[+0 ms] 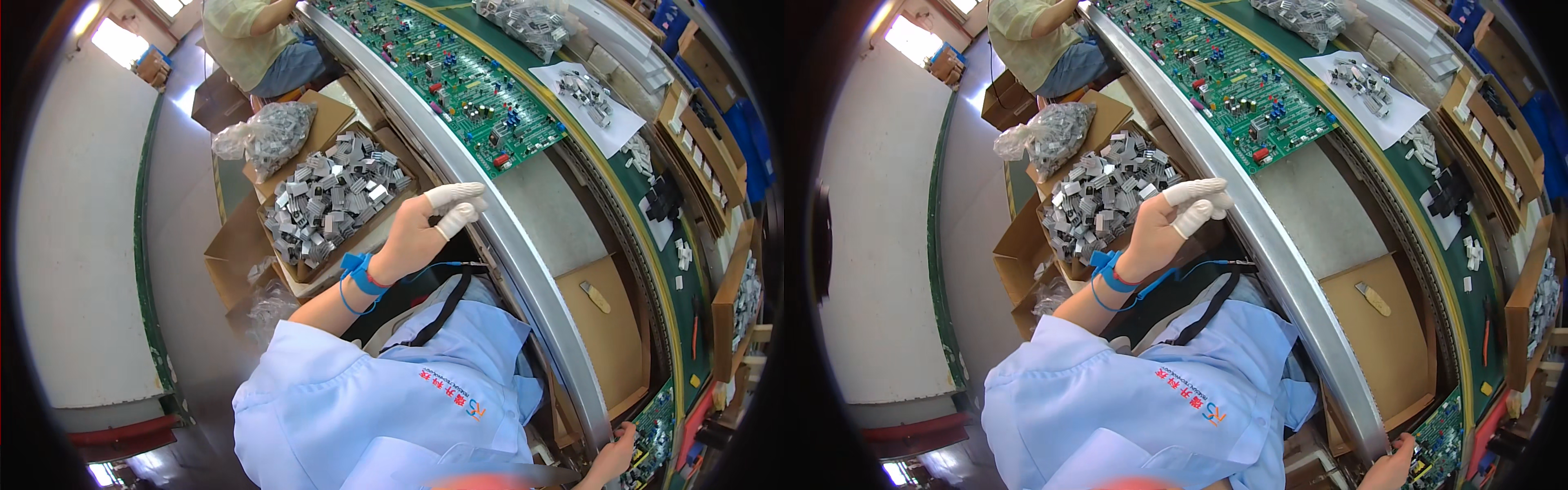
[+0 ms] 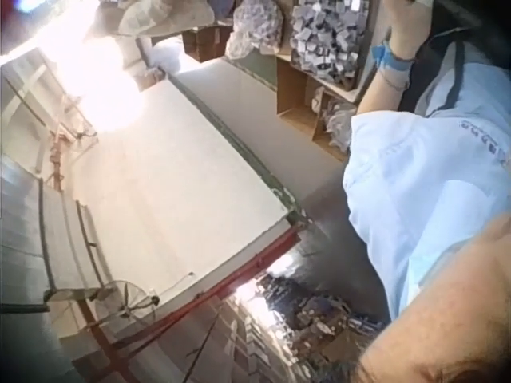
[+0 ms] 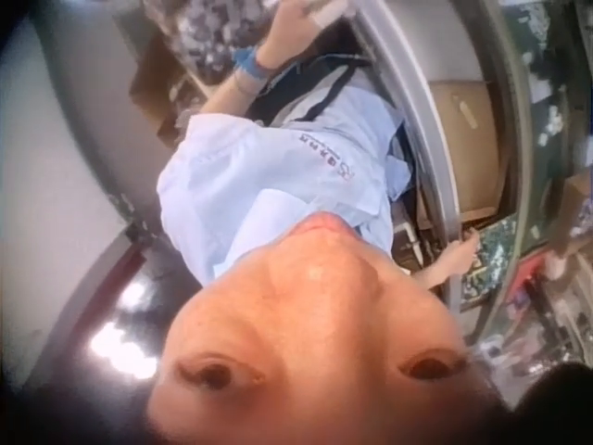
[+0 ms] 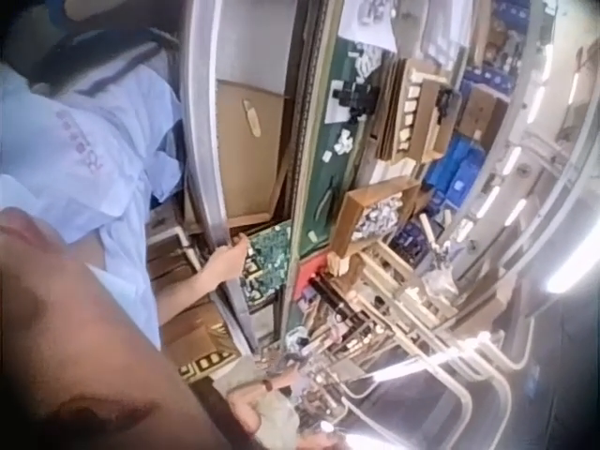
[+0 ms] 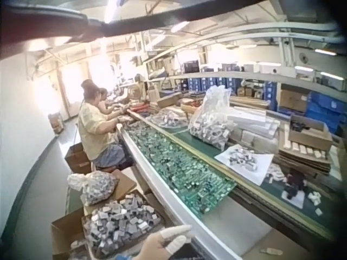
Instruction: The person assembles electronic components onto printed circuit boards (PCBs) by hand, placing heat sinks and transformers onto the boards on an assembly line.
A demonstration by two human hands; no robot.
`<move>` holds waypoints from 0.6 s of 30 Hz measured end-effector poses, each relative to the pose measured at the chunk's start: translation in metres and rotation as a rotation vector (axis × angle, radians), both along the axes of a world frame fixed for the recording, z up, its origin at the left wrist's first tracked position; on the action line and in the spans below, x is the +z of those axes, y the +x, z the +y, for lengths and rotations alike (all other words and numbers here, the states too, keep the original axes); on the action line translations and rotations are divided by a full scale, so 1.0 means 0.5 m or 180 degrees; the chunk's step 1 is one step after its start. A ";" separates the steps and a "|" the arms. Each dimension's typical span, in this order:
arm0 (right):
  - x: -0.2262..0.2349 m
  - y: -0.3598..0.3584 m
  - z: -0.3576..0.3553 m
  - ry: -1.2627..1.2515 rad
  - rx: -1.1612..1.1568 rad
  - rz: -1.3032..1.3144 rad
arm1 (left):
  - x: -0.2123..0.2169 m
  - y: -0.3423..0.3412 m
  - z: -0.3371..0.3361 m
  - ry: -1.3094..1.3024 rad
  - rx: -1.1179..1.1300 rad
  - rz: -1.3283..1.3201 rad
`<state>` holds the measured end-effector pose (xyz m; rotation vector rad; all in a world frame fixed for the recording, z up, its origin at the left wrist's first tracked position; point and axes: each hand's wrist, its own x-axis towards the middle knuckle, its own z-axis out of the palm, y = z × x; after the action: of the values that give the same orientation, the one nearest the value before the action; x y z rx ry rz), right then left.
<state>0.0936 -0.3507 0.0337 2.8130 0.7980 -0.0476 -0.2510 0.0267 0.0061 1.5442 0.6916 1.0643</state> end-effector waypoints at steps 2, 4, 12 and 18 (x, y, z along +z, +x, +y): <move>0.033 -0.023 0.016 -0.0183 -0.0143 -0.0008 | 0.007 0.019 0.002 0.0114 -0.0094 0.0129; 0.043 -0.029 0.020 -0.0253 -0.0223 -0.0037 | 0.008 0.014 0.003 0.0104 0.0038 0.0208; 0.036 -0.015 -0.019 -0.0034 -0.0166 -0.0111 | -0.030 -0.053 -0.025 0.0035 0.0475 0.0170; -0.013 0.046 -0.097 0.0300 -0.0096 -0.0072 | -0.046 -0.068 -0.033 -0.0121 0.0496 0.0131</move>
<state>0.1167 -0.3990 0.0270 2.9086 0.7725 0.0175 -0.2853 0.0102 -0.0169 1.5020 0.8671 1.1305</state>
